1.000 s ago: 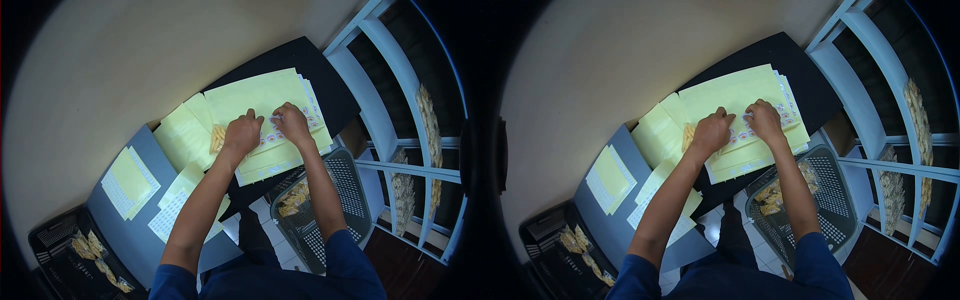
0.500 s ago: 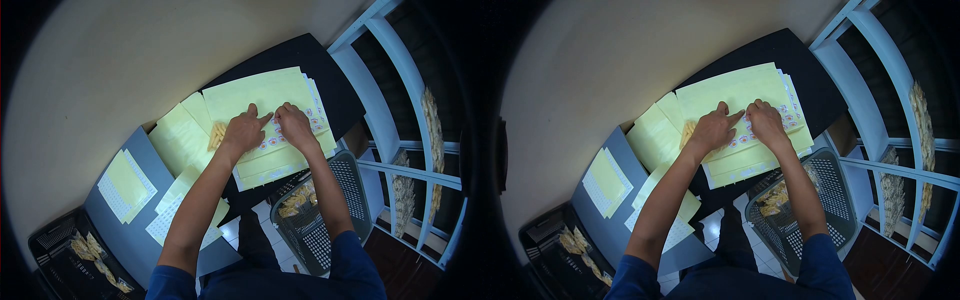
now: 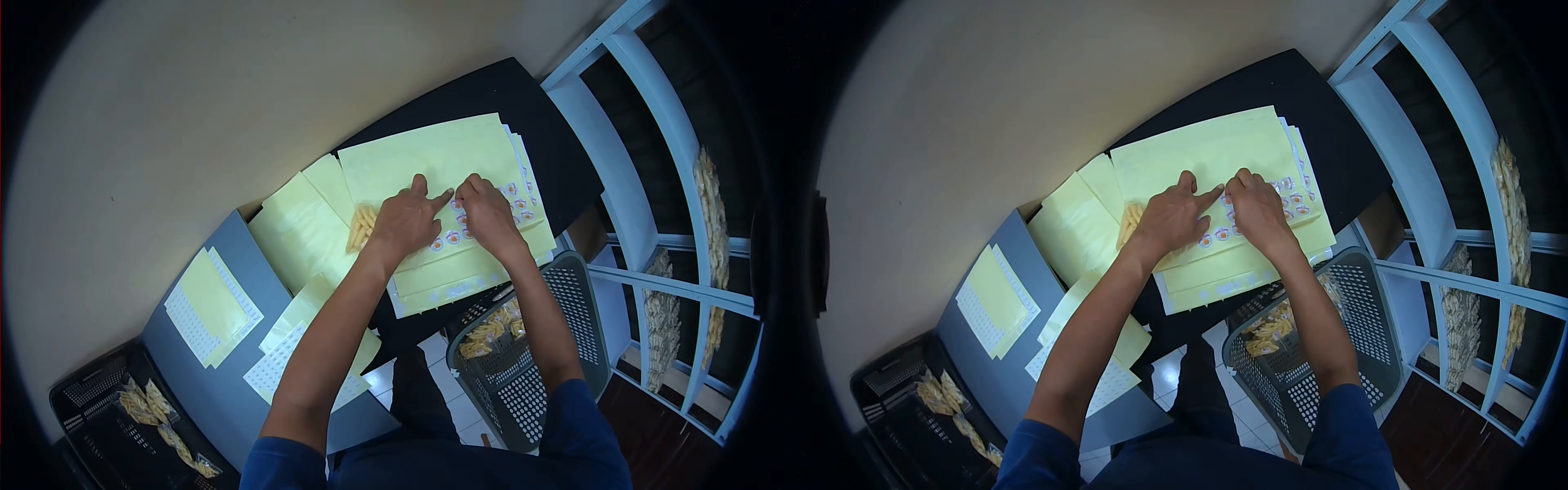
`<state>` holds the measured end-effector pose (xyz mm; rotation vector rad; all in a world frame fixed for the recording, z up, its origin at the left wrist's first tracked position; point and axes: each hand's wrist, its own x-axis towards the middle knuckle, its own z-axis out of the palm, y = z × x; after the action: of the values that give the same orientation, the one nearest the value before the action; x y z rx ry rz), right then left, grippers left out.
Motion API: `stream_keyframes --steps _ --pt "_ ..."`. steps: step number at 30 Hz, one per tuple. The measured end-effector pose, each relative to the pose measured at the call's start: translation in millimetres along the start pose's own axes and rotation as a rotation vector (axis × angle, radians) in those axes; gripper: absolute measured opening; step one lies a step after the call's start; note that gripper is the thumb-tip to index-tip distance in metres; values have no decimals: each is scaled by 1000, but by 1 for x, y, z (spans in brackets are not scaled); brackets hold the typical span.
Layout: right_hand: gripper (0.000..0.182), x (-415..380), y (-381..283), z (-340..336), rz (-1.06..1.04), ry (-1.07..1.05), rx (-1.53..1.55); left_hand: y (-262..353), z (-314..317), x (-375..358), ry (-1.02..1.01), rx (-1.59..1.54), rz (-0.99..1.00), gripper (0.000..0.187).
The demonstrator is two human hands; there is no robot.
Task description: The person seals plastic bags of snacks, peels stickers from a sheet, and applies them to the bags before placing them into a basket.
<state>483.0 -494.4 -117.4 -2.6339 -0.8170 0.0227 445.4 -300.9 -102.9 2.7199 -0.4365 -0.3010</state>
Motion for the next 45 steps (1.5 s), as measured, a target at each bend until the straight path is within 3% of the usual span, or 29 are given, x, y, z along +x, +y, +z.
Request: stream_keyframes --steps 20,35,38,42,44,45 --pt "17 -11 -1 -20 -33 -119 107 -5 2 2 -26 23 25 59" --pt "10 -15 -1 -30 35 -167 200 2 -5 -1 -55 17 -5 60" --pt "8 -17 -3 -36 161 -126 434 -1 -12 1 -62 -58 0 62" --pt "12 -24 -20 -48 225 132 754 -4 -41 -6 100 -288 10 63" --pt "18 -30 -28 -39 179 296 914 -9 -65 -17 204 -444 29 63" --pt "34 -30 -37 -39 132 310 1016 -14 -75 -23 278 -536 116 65"
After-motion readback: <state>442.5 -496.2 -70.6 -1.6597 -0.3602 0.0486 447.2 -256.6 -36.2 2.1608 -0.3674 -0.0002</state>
